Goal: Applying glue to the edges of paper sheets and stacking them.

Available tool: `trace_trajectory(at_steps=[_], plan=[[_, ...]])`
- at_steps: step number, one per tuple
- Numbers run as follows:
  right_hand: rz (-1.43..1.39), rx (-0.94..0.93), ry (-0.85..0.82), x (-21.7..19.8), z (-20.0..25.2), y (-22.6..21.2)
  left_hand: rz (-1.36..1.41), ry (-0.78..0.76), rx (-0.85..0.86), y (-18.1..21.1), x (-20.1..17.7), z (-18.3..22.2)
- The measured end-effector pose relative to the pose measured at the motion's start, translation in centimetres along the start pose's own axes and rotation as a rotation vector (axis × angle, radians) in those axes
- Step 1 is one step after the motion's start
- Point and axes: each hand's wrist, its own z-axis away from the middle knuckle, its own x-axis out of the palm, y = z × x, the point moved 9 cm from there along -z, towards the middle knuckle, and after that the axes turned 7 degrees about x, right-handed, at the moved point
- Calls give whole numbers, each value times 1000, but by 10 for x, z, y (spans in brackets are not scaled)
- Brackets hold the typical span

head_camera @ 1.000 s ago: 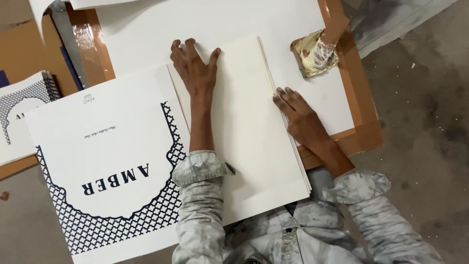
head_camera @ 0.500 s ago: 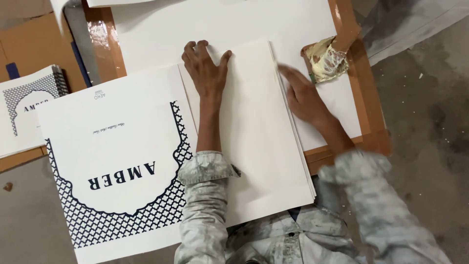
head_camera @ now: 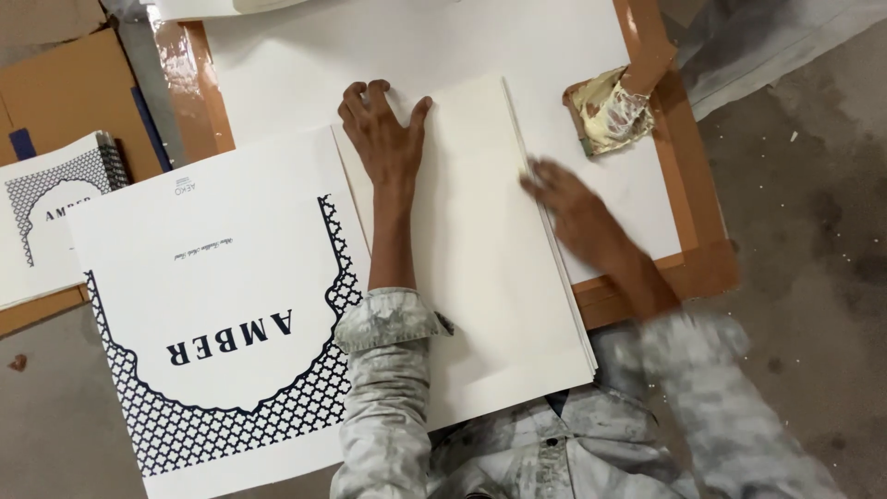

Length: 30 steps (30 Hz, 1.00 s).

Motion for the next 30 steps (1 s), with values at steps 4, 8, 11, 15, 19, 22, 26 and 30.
trace_trajectory(at_steps=[4,8,11,15,19,22,26,30], plan=[[-101,57,-2,13,84,4,-43,-71,115,5,10,1],[-276,192,91,-11,87,28,-26,-167,238,27,9,5],[-219,269,289,-44,63,56,3,-196,271,36,6,6],[310,281,359,-79,24,69,3,-205,256,35,8,6],[602,175,250,-84,7,68,-14,-208,240,31,9,4],[598,170,196,-77,6,77,-15,-197,240,29,10,5],[697,169,155,-66,10,89,-19,-189,249,26,12,5],[722,86,209,-70,15,80,-12,-183,257,27,10,5]])
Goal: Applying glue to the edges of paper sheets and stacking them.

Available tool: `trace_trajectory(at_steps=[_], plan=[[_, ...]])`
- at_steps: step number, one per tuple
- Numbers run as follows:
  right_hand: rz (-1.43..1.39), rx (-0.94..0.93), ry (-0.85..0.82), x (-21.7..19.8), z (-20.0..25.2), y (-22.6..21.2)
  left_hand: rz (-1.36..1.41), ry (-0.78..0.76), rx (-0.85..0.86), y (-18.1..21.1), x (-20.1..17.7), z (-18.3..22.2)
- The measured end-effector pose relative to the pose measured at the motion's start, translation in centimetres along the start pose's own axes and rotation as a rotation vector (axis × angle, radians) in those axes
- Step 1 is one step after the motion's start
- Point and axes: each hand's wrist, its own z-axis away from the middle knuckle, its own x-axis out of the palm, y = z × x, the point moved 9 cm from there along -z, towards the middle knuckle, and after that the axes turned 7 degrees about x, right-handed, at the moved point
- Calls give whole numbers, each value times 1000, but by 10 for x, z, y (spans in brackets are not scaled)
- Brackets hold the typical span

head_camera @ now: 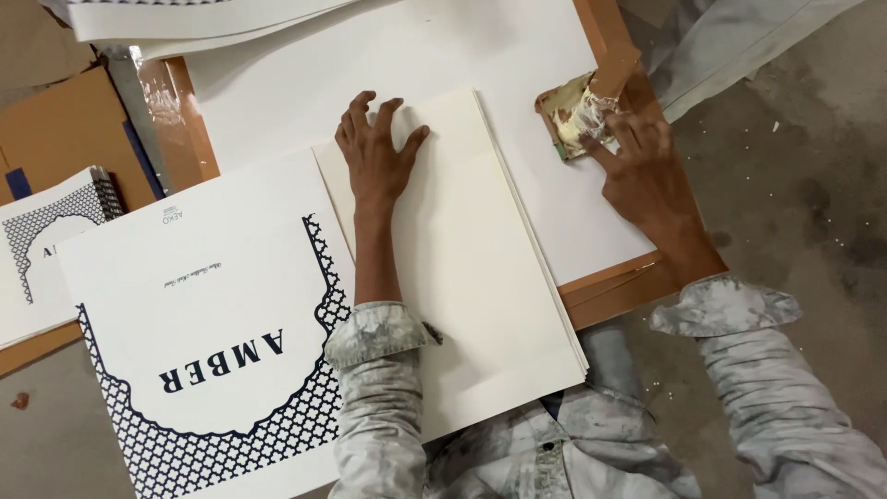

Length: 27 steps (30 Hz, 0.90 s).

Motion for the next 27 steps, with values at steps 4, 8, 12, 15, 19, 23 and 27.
trace_trajectory(at_steps=[4,8,12,15,19,23,27], plan=[[-46,-7,51,-14,-1,1,-2,-2,0,1,0,1],[-504,203,40,-4,-2,26,2,-1,-1,2,-1,0],[-353,147,50,-4,1,18,21,-16,-21,1,-1,0],[-168,46,39,-8,5,5,22,-17,-22,2,-1,0],[-88,26,-14,-2,12,-1,24,-13,-31,0,-2,0],[-153,47,-21,-7,12,1,22,-16,-22,0,-1,0],[-314,170,1,10,8,15,17,-16,-17,1,0,0]])
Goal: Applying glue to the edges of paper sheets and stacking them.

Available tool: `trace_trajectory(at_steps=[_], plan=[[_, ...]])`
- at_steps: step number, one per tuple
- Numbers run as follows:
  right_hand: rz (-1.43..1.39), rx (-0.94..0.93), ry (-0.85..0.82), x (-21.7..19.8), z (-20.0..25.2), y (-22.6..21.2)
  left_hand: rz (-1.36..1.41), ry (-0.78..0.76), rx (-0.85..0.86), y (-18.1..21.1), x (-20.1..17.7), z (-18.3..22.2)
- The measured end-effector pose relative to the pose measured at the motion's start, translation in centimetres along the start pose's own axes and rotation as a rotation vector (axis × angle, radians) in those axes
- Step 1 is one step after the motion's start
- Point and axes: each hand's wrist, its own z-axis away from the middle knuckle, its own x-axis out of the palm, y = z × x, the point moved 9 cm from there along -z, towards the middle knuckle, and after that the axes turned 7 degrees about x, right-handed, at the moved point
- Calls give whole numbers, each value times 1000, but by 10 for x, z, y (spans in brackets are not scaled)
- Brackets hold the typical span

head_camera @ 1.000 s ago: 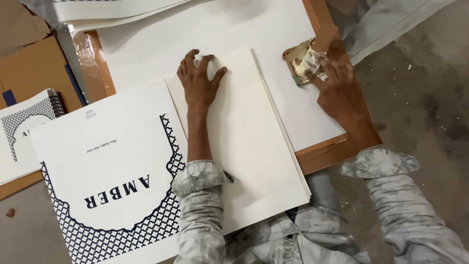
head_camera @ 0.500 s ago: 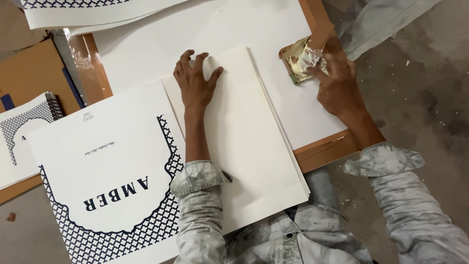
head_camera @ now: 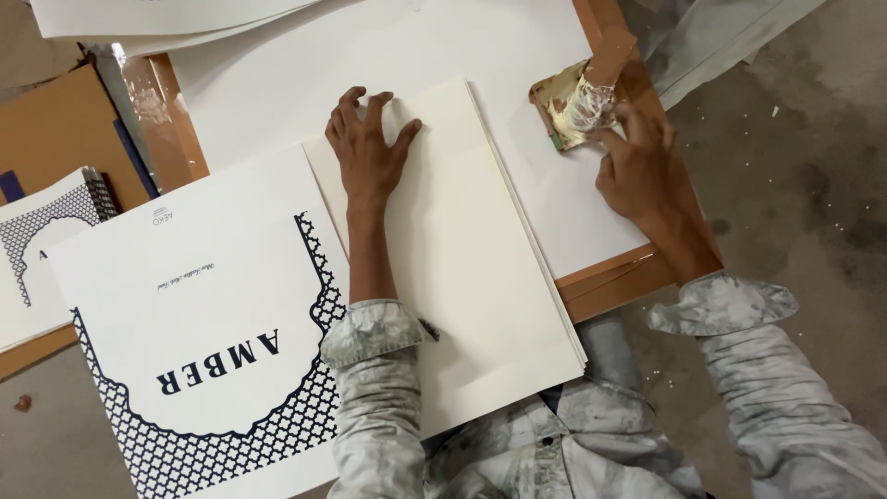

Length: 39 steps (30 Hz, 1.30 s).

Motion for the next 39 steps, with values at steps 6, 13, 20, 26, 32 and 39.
trace_trajectory(at_steps=[6,13,20,26,32,39], plan=[[91,-70,18,-17,-1,-12,1,-5,-9,1,-1,0],[-677,394,20,23,2,66,25,-8,-26,-1,-3,1],[-781,498,16,5,-11,59,7,-1,-11,0,-1,0],[266,-64,186,-25,-21,-6,-2,13,10,2,-3,0],[-580,373,76,-1,-14,66,24,-12,-14,1,-3,0],[-1678,687,-159,16,16,46,17,-6,-9,1,-1,1]])
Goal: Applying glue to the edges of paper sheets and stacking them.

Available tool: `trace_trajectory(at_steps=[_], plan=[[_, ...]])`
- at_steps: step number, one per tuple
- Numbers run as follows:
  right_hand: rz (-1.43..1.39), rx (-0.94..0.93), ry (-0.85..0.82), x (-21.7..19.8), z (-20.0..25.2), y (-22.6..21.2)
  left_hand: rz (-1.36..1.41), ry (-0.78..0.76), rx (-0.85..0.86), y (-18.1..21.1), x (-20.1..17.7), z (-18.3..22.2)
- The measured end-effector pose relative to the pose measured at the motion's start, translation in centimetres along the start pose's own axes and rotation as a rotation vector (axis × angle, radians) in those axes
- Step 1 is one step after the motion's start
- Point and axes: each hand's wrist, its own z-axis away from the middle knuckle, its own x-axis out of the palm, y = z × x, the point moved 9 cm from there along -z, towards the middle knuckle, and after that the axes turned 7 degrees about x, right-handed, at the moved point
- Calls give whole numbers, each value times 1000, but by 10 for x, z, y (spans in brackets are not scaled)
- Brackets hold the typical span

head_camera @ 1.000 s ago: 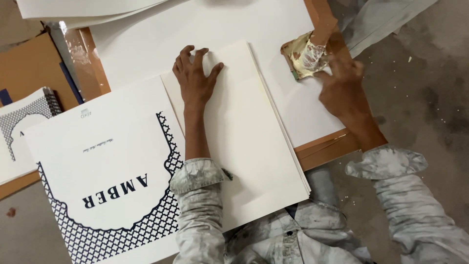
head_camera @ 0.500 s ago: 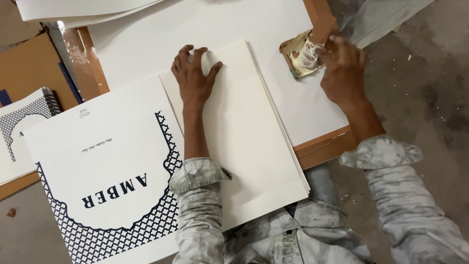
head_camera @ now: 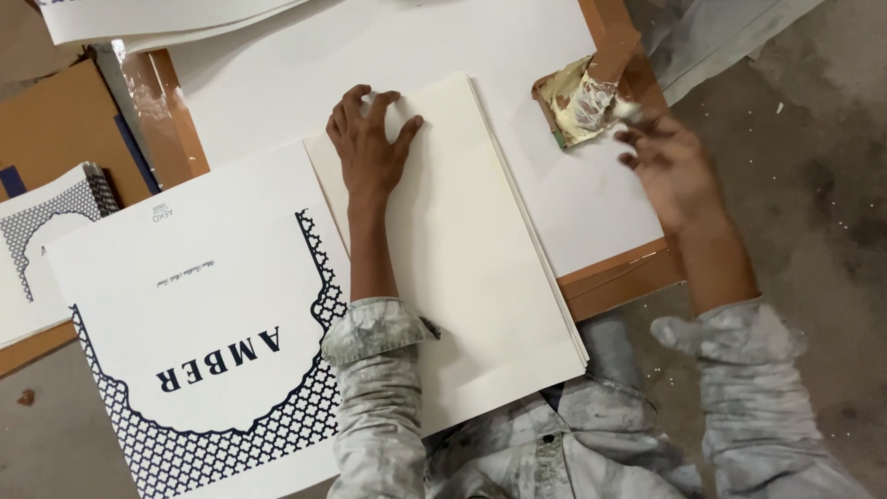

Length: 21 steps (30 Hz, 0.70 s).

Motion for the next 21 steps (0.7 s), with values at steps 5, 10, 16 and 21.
trace_trajectory(at_steps=[5,10,16,21], plan=[[321,-105,-104,58,26,46,-18,8,14,0,0,-2],[861,-427,-167,102,58,62,-8,20,25,-1,1,-1],[1165,-504,-88,98,81,79,-6,20,21,0,0,-1],[1275,-489,-110,98,100,81,0,20,33,0,1,0]])
